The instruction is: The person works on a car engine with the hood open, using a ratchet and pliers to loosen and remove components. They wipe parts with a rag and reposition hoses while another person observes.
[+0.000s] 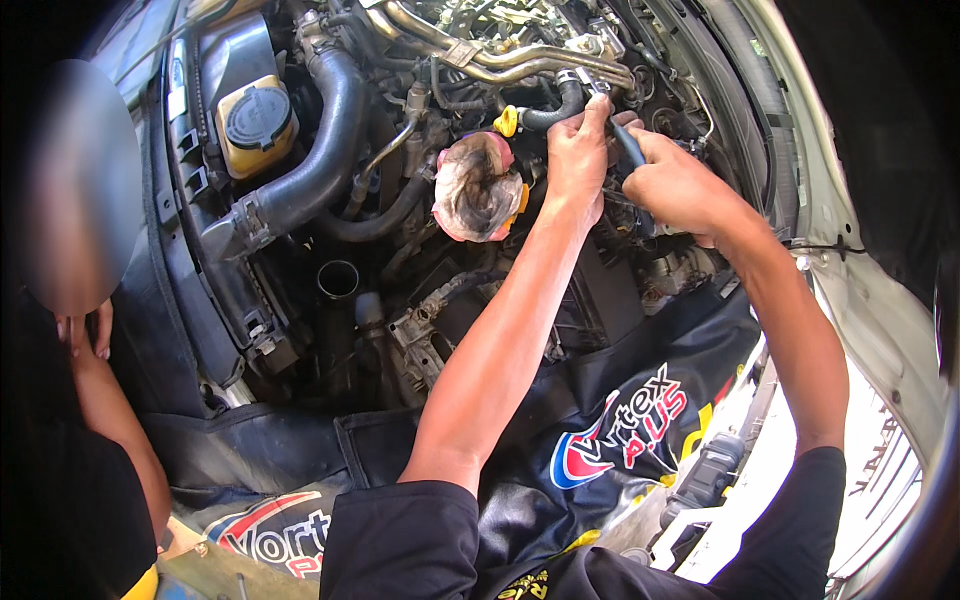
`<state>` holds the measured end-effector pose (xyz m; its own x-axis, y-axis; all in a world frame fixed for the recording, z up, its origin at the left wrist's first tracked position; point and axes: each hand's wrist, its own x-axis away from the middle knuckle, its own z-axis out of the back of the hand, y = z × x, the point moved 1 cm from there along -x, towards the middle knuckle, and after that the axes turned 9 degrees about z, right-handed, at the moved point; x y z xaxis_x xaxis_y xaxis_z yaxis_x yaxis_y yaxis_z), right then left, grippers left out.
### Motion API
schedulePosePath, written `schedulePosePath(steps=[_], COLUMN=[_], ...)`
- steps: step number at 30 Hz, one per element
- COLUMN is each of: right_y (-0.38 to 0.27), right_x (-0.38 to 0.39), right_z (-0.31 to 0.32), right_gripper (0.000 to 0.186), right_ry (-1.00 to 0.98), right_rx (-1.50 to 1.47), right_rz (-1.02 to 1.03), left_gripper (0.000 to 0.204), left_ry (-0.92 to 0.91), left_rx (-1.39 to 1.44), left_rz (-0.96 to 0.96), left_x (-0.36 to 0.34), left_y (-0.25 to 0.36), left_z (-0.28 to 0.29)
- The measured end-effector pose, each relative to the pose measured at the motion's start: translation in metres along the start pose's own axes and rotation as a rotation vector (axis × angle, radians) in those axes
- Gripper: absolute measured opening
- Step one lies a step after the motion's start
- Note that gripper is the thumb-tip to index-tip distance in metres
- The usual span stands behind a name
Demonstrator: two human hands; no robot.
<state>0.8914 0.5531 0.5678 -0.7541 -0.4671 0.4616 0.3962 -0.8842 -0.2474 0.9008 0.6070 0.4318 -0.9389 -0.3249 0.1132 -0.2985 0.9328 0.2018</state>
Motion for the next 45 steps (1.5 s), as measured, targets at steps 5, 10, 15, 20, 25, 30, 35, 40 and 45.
schedulePosePath(steps=[5, 10, 15, 20, 25, 30, 35, 40, 45], right_y=[-0.005, 0.011, 0.003, -0.004, -0.001, -0.007, 0.044, 0.109, 0.208], right_x=[0.007, 0.002, 0.006, 0.003, -0.003, 0.015, 0.072, 0.164, 0.222], right_z=[-0.004, -0.004, -0.007, -0.012, -0.012, 0.008, 0.037, 0.003, -0.028], right_gripper=[0.030, 0.020, 0.020, 0.026, 0.018, 0.027, 0.047, 0.073, 0.059], right_ry=[0.007, -0.001, 0.007, -0.020, -0.042, -0.094, 0.032, 0.560, 0.697], right_rx=[-0.046, -0.307, -0.281, -0.184, -0.172, -0.410, -0.434, -0.594, -0.541], right_rz=[0.075, 0.134, 0.097, 0.075, 0.058, 0.019, 0.190, 0.520, 0.389], left_gripper=[0.045, 0.048, 0.048, 0.047, 0.043, 0.046, 0.045, 0.055, 0.048], left_ry=[0.046, 0.102, 0.132, 0.117, 0.126, 0.223, 0.078, -0.339, -0.518], left_rx=[-0.026, -0.118, -0.130, -0.068, -0.051, -0.097, -0.357, -0.992, -1.998], left_rz=[-0.023, -0.012, -0.001, -0.044, -0.069, 0.036, -0.123, -0.251, -0.243], left_x=[-0.002, 0.000, 0.002, -0.003, -0.006, 0.006, 0.041, 0.094, 0.104], left_y=[-0.001, 0.003, 0.004, -0.002, -0.004, -0.006, -0.006, 0.011, 0.078], left_z=[-0.001, -0.005, -0.005, -0.003, -0.002, -0.023, -0.067, -0.118, -0.128])
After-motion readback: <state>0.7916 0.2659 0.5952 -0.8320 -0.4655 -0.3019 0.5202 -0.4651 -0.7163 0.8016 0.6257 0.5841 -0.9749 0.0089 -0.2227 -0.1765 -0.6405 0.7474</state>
